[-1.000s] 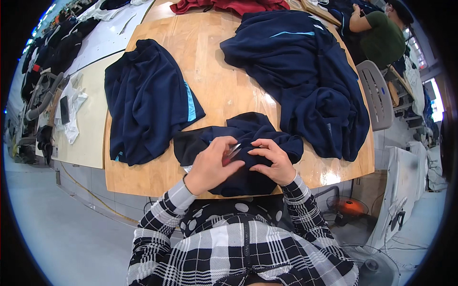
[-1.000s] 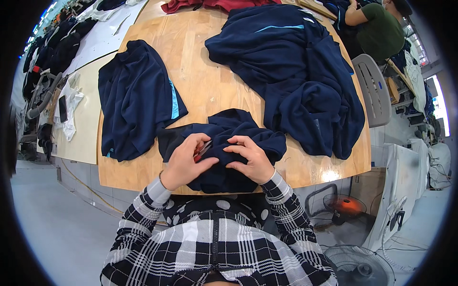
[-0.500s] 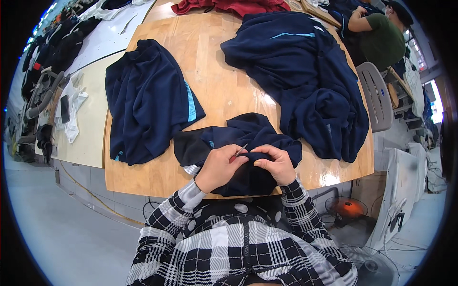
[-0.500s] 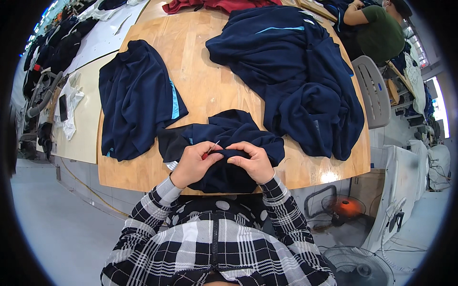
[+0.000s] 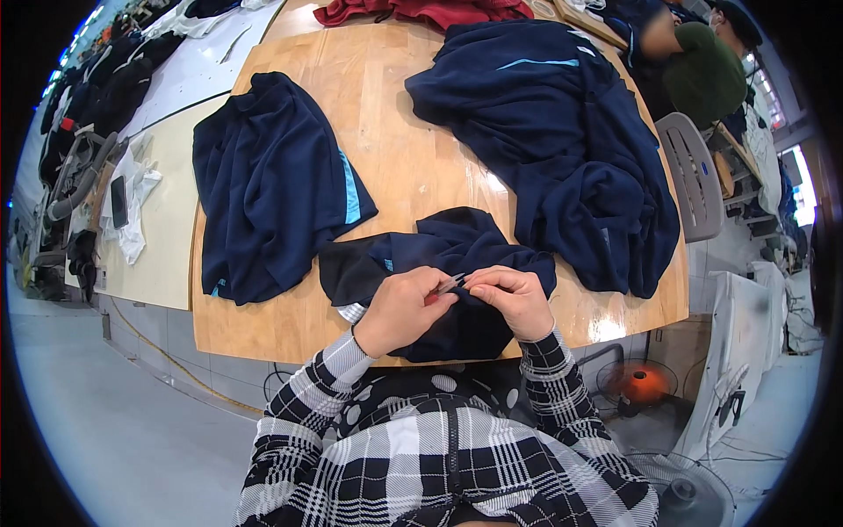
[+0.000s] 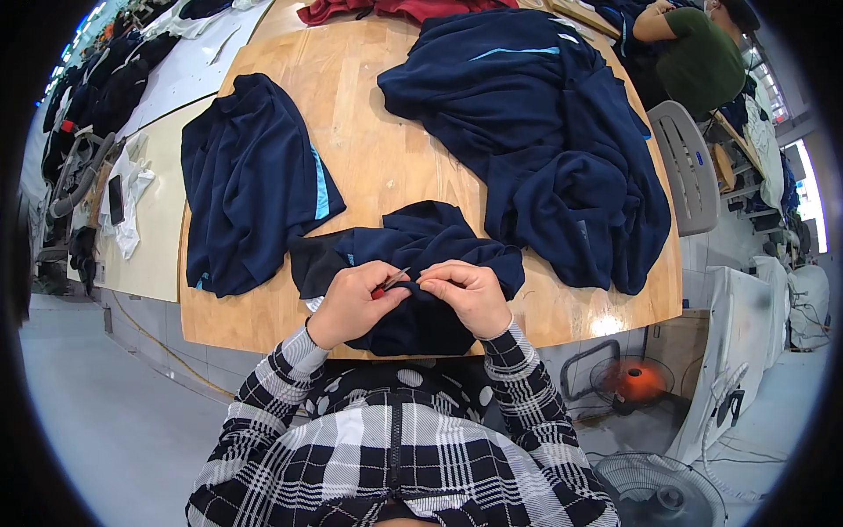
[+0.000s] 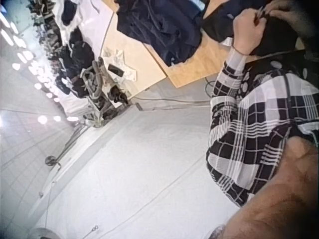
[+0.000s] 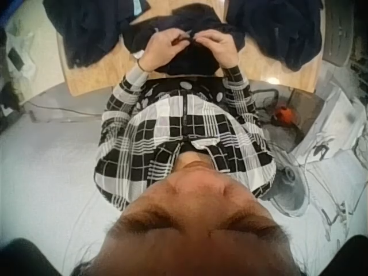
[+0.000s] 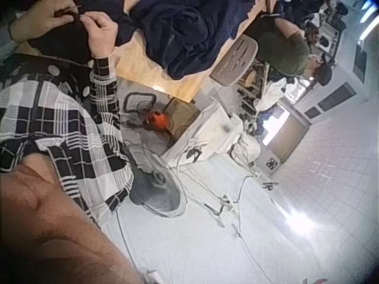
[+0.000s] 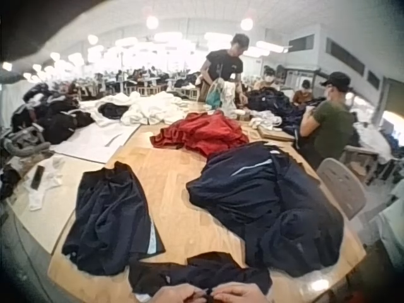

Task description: Trim loose threads from blue garments using small thread snips.

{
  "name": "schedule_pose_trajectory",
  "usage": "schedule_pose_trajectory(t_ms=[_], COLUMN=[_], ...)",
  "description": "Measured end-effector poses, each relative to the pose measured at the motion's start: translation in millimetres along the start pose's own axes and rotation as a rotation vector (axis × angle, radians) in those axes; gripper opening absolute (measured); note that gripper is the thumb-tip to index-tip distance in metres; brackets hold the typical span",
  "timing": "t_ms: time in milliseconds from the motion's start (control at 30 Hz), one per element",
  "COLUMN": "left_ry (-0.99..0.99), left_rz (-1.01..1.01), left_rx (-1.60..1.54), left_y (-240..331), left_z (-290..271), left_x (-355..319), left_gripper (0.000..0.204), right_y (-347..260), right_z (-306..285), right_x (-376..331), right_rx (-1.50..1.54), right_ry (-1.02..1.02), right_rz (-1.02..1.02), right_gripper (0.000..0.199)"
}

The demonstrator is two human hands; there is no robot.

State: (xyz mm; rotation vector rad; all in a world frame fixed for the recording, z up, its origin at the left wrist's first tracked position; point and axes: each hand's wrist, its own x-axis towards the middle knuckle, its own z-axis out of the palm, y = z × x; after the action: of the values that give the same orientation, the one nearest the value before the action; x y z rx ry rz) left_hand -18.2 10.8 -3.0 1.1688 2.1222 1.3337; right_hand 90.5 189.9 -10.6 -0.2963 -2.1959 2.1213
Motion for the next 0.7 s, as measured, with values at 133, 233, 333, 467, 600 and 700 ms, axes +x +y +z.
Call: schedule_pose_trajectory(t_ms=[133, 233, 333, 467, 600, 700], left_ry=[-0.011, 0.018, 0.050, 0.020, -0.242, -0.423], left_rz=[-0.046, -0.037, 0.034, -0.050, -0.061, -0.179], left_rx=[0.001, -0.027, -0.004, 0.118, 0.174, 0.146], left_y=[0.4, -1.0, -0.9, 22.4, 24.7, 30.6], left_z=[0.8, 2.1, 0.4, -26.2, -49.9, -55.0], left_x=[0.2, -0.5, -1.8, -5.4, 4.6, 12.2], left_gripper=[0.022, 0.024, 0.027, 0.028, 0.031, 0.031], right_y=[9.7, 19.7, 22.3, 10.1, 4.0, 1.1], right_z=[10.8, 15.6, 17.6, 23.3, 27.0, 29.8], right_x=[1.3, 1.0, 0.6, -1.8, -4.8, -6.6], right_rx=[-0.009, 0.057, 0.017, -0.086, -0.203, -0.262], right_ry=[0.106, 0.141, 0.150, 0.161, 0.151, 0.148], right_rz=[-0.043, -0.033, -0.048, -0.054, -0.120, -0.150], right_gripper=[0.010, 0.009, 0.009, 0.009, 0.008, 0.006])
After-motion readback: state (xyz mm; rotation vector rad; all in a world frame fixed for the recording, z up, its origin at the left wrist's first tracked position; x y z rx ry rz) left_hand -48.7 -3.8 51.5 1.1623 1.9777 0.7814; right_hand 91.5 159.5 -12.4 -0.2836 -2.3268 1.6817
